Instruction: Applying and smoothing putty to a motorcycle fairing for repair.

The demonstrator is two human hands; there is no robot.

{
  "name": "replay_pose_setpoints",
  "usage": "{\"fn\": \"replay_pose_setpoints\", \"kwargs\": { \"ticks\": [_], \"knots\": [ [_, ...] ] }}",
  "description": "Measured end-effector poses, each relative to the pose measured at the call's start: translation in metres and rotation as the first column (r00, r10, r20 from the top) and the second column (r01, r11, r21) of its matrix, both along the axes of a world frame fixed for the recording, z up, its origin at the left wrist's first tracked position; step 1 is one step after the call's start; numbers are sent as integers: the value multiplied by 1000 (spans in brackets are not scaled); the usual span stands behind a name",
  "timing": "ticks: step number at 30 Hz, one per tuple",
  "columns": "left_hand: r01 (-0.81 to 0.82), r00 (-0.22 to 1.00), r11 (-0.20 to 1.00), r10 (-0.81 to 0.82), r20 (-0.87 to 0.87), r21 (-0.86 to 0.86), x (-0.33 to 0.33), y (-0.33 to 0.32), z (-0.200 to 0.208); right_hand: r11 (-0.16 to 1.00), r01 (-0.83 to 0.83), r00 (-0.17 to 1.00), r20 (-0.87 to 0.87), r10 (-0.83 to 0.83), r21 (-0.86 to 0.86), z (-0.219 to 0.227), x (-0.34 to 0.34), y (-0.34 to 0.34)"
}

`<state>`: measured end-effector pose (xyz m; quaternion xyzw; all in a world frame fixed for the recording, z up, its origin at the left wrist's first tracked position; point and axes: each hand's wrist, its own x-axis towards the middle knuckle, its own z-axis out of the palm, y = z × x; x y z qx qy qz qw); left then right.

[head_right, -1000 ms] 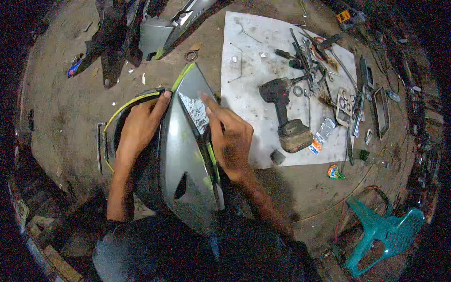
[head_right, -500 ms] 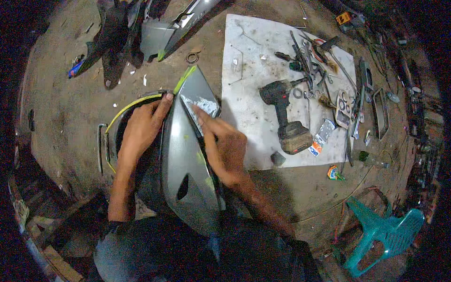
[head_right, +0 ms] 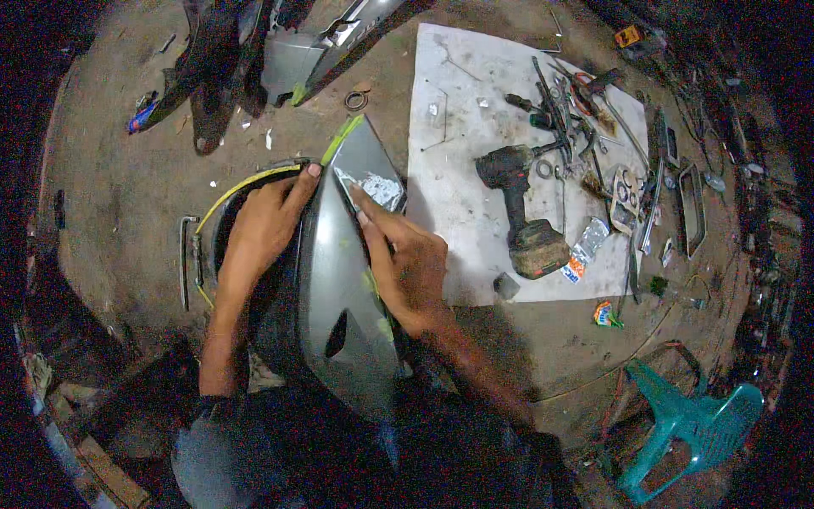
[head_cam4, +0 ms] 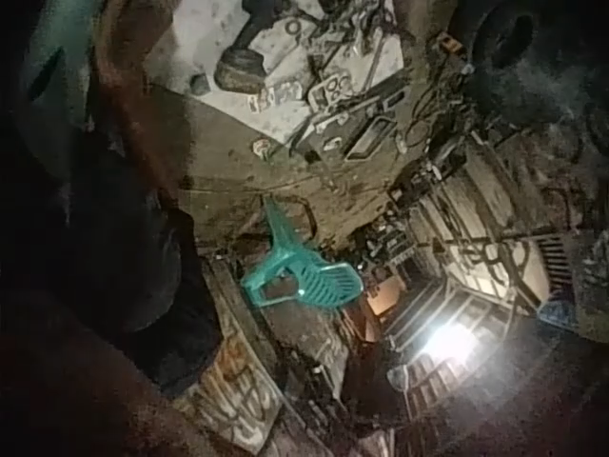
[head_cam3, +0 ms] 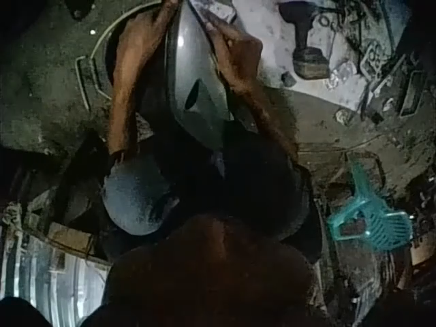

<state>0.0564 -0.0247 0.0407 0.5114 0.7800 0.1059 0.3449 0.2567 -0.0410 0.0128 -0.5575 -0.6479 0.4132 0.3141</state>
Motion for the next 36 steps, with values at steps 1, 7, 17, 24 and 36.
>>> {"fn": "replay_pose_setpoints", "kwargs": {
  "ticks": [1, 7, 17, 24, 36],
  "knots": [
    [-18, 1000, 1000, 18, 12, -1, -1, -1, 0, 992, -25, 999, 32, 30, -124, 3, 0, -1],
    [-10, 1000, 1000, 10, 12, -22, -3, -1, -2, 975, -67, 998, -27, 63, -214, 14, 6, 0],
    [-18, 999, 1000, 18, 39, -15, -5, -2, -10, 998, -6, 1000, 15, 7, -59, -1, 3, 2],
    [-21, 1000, 994, 23, 21, -106, -3, 2, 2, 989, -28, 993, -122, 10, -147, 7, 3, 2],
    [-9, 999, 994, 15, 51, -108, -6, 2, -1, 938, -23, 988, -149, -31, -346, 4, 10, -4]
  ]
}}
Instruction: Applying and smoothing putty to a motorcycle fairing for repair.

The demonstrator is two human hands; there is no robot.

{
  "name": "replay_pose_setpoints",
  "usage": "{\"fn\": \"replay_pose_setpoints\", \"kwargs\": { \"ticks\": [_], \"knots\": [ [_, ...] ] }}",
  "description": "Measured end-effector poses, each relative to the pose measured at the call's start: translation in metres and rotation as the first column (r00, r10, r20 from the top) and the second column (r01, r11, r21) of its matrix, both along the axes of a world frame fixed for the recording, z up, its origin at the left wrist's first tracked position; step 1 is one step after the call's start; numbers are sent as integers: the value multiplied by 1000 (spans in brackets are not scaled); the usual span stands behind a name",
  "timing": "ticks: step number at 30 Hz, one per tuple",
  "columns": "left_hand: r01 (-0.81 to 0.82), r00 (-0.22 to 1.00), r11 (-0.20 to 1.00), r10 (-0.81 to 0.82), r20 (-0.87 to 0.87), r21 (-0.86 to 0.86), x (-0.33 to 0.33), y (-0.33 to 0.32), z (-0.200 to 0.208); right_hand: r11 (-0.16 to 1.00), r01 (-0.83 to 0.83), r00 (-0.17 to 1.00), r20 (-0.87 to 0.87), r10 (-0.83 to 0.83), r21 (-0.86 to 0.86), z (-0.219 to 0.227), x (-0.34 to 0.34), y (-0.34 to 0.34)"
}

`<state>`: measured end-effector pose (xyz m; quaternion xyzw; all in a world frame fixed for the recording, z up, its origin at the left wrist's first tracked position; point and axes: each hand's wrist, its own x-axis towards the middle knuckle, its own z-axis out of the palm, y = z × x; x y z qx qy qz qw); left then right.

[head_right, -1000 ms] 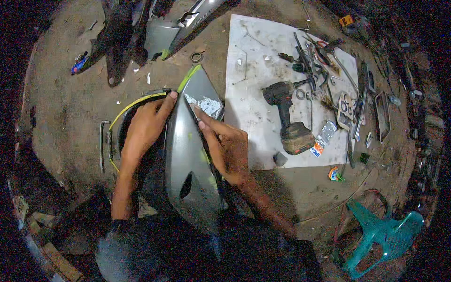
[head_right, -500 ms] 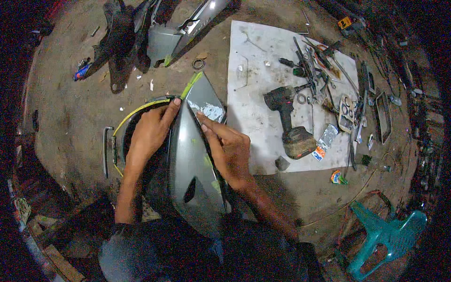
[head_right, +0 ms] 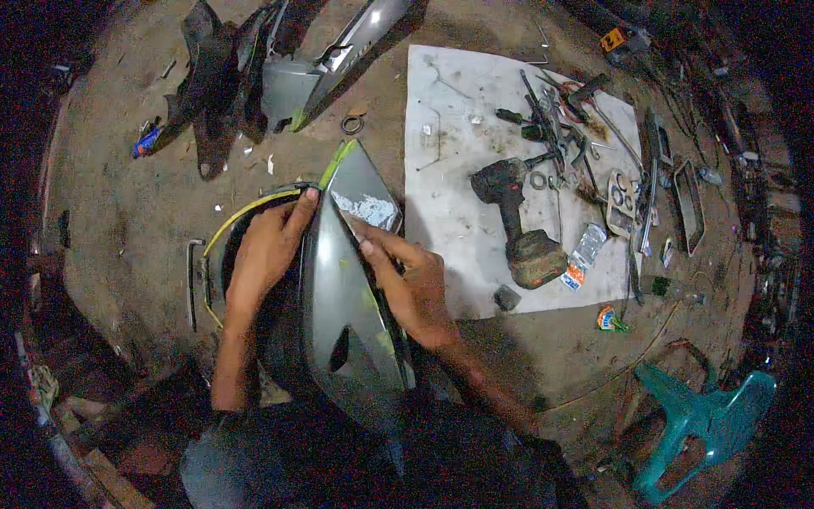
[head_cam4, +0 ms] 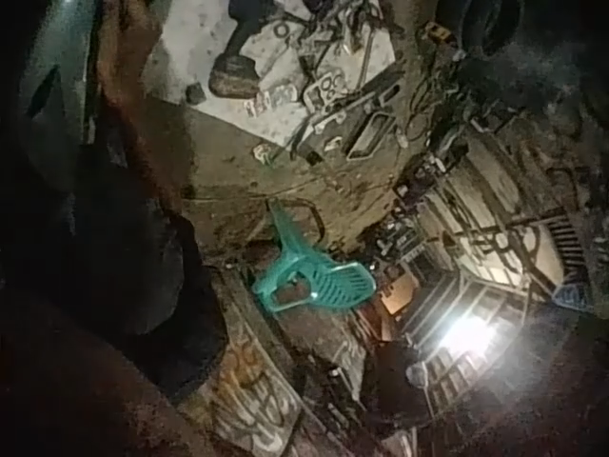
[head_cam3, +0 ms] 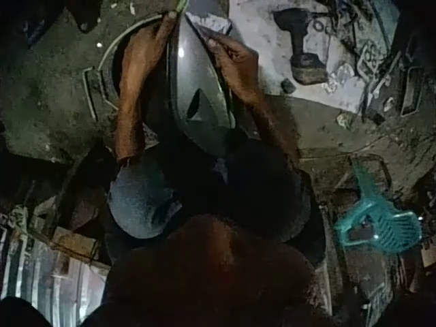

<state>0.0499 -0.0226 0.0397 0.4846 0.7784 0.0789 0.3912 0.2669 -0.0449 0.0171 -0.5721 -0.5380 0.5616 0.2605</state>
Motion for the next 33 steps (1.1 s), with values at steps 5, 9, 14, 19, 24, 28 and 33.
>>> {"fn": "replay_pose_setpoints", "kwargs": {
  "ticks": [5, 9, 14, 19, 24, 28, 33],
  "knots": [
    [6, 1000, 1000, -6, -12, 6, 0, -4, -3, 970, 173, 983, 27, -180, 170, -14, 13, 5],
    [13, 1000, 999, -12, -25, 47, 3, -2, -1, 854, 102, 987, 57, -152, 511, -35, 20, 15],
    [1, 1000, 999, 0, -11, 32, 1, -2, 2, 838, 42, 982, 134, -136, 544, -32, 10, 22],
    [-3, 999, 997, 6, -33, 74, -1, -5, -5, 867, 68, 982, 121, -146, 494, -29, 3, 21],
    [-26, 999, 998, 27, -27, 55, 1, -4, 0, 856, 57, 979, 139, -148, 514, -30, 8, 26],
    [-10, 1000, 998, 11, -10, 56, 0, -3, -6, 878, 108, 968, 150, -199, 467, -27, 3, 27],
    [-16, 1000, 998, 16, -6, 53, 0, -1, -4, 913, 49, 985, 131, -111, 405, -28, 12, 28]
  ]
}}
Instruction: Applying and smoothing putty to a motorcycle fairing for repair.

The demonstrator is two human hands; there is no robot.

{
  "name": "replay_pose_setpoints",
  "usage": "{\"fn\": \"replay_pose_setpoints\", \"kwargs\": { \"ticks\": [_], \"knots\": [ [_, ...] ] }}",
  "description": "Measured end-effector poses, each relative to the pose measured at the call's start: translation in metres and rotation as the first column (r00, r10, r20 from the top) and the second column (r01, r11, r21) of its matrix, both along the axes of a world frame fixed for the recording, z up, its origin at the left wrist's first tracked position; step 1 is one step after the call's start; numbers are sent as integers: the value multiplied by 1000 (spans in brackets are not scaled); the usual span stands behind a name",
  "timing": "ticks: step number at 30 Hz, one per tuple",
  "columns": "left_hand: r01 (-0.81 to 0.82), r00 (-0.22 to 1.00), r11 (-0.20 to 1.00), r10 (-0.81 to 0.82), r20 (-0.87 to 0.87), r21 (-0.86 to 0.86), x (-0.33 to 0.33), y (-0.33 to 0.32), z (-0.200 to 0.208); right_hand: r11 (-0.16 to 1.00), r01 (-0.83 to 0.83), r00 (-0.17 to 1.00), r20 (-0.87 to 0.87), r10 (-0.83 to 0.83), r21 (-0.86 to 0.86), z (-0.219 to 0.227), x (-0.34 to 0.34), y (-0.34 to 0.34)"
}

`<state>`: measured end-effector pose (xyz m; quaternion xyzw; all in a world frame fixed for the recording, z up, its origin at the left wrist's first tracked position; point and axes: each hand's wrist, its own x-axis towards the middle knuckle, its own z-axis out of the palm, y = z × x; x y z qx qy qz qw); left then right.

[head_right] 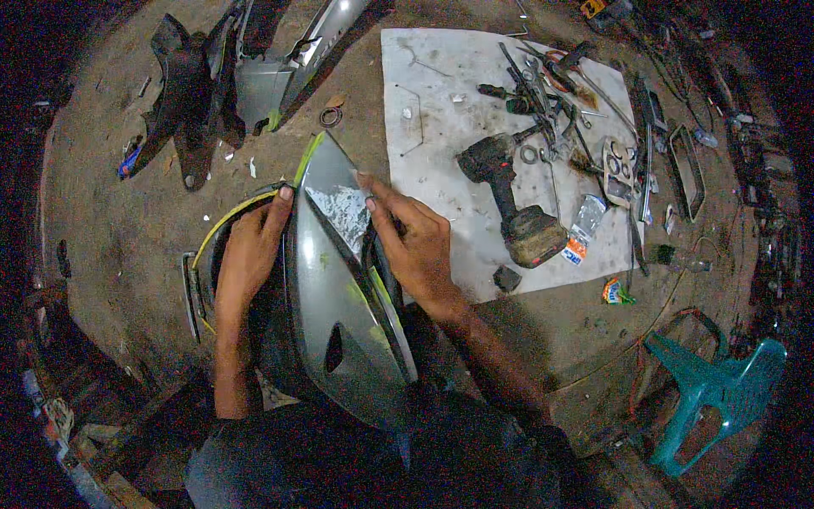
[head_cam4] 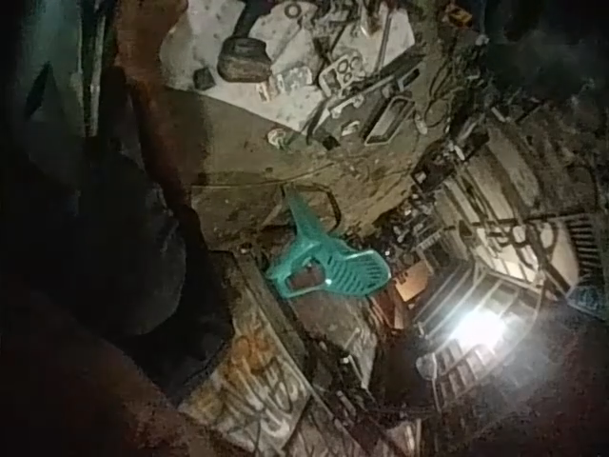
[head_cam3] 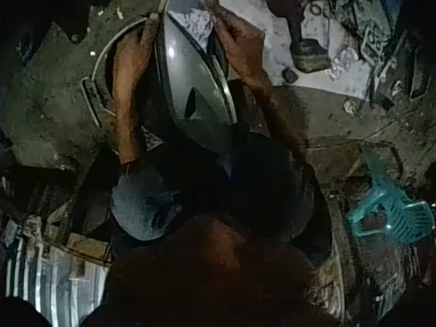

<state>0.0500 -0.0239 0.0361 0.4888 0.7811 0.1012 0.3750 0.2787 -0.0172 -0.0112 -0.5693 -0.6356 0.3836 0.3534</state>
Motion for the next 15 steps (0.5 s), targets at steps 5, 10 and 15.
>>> {"fn": "replay_pose_setpoints", "kwargs": {
  "ticks": [5, 10, 15],
  "knots": [
    [15, 1000, 1000, -15, 12, -20, 0, 1, 3, 999, -34, 999, 31, 34, 12, 7, 3, 3],
    [34, 999, 999, -34, 8, 35, -4, -2, -7, 999, 14, 1000, -18, -15, -52, 10, -4, 2],
    [7, 1000, 1000, -7, 7, -11, 2, 2, 5, 990, -9, 1000, -2, 9, 138, -10, 0, 2]
  ]
}}
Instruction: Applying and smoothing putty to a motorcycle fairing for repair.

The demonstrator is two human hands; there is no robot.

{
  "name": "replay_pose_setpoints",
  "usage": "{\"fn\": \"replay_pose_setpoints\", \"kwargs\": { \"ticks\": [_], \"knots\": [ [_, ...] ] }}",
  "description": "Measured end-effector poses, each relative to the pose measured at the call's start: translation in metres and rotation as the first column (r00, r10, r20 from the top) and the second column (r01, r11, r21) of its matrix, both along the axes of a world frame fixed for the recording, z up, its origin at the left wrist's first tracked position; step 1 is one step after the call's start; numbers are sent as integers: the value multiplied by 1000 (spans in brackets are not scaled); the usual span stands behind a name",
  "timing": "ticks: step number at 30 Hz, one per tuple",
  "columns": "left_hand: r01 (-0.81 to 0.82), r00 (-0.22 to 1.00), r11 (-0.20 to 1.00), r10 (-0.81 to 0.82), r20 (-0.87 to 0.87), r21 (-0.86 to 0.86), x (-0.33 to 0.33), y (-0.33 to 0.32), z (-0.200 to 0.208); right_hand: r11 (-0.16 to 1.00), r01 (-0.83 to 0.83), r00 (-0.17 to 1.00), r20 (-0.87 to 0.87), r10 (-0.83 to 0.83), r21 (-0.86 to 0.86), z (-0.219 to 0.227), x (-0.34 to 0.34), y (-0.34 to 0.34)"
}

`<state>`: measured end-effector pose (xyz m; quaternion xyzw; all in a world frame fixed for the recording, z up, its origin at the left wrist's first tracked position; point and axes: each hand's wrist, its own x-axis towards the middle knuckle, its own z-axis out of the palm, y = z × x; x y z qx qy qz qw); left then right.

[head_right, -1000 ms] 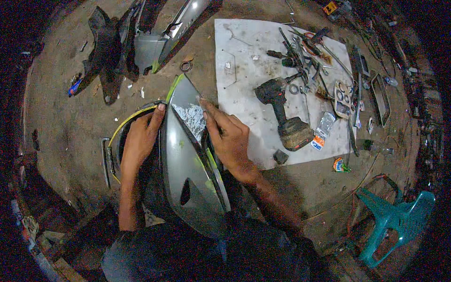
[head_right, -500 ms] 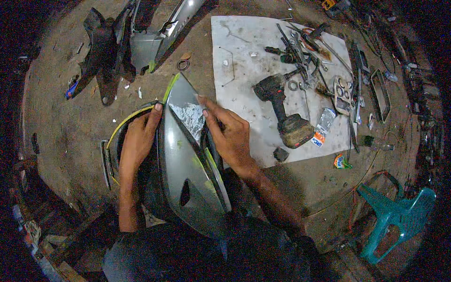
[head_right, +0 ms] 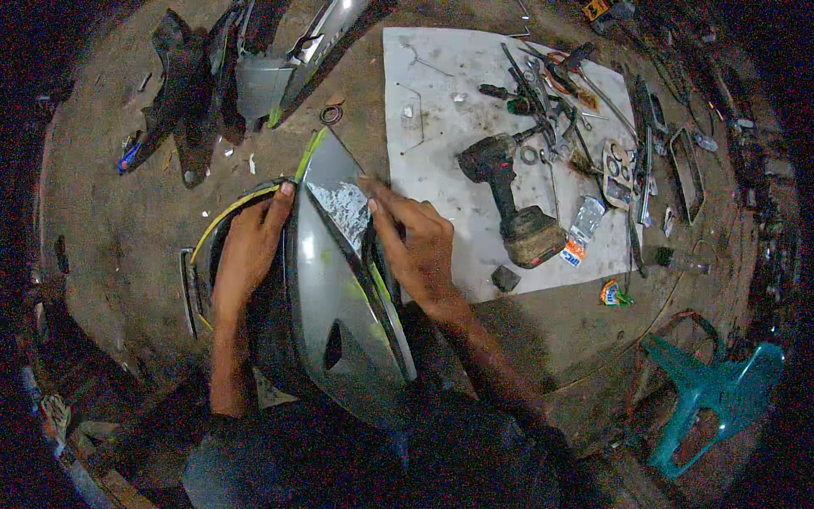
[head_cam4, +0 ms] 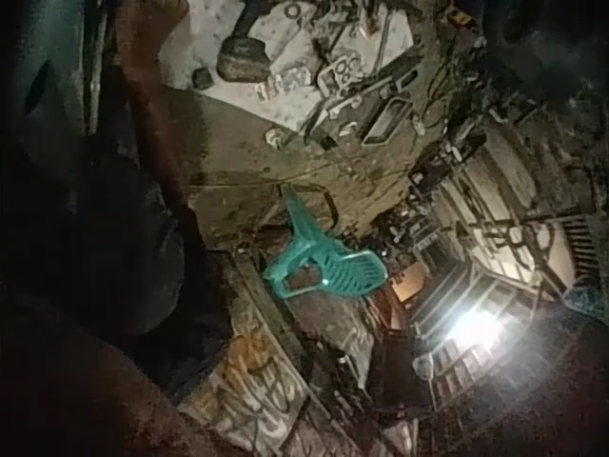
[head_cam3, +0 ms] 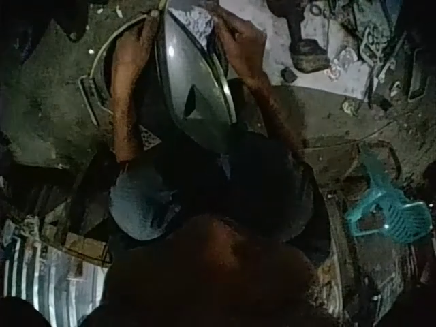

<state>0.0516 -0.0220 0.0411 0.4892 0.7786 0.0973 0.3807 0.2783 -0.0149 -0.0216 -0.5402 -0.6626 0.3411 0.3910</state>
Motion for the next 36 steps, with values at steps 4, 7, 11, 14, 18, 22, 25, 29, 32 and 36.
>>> {"fn": "replay_pose_setpoints", "kwargs": {
  "ticks": [4, 7, 11, 14, 18, 22, 25, 29, 32, 36],
  "knots": [
    [17, 1000, 1000, -17, -11, 5, -3, 1, -5, 991, 36, 999, 12, -34, -129, 8, -4, -1],
    [8, 1000, 1000, -8, 5, 14, -3, -3, -6, 993, -5, 999, -50, -1, -115, 7, -4, -13],
    [6, 1000, 1000, -5, -30, 9, 0, -2, -2, 995, 24, 1000, 8, -23, -94, 13, -1, 3],
    [5, 1000, 1000, -5, 8, 17, -2, -2, -6, 997, 0, 1000, 13, 1, -71, 3, -1, -6],
    [-3, 1000, 1000, 3, 1, 1, -2, -1, -4, 997, -18, 997, 74, 24, -77, 4, 2, -8],
    [-1, 1000, 1000, 1, -14, -2, -4, -2, -5, 999, 1, 999, 40, 1, -44, 11, -7, -6],
    [-14, 1000, 999, 15, -8, 31, -4, -3, -9, 993, -62, 995, 78, 69, -100, 11, -7, -12],
    [2, 1000, 1000, -2, -3, 18, 0, 1, -2, 997, -38, 978, 202, 52, -70, 14, -2, -6],
    [0, 1000, 999, 0, 2, 40, -4, -3, -8, 998, -29, 991, 127, 36, -59, 18, -5, -5],
    [-5, 1000, 1000, 5, 11, 31, 0, -1, -6, 997, -64, 991, 121, 60, 34, 12, 1, -1]
  ]
}}
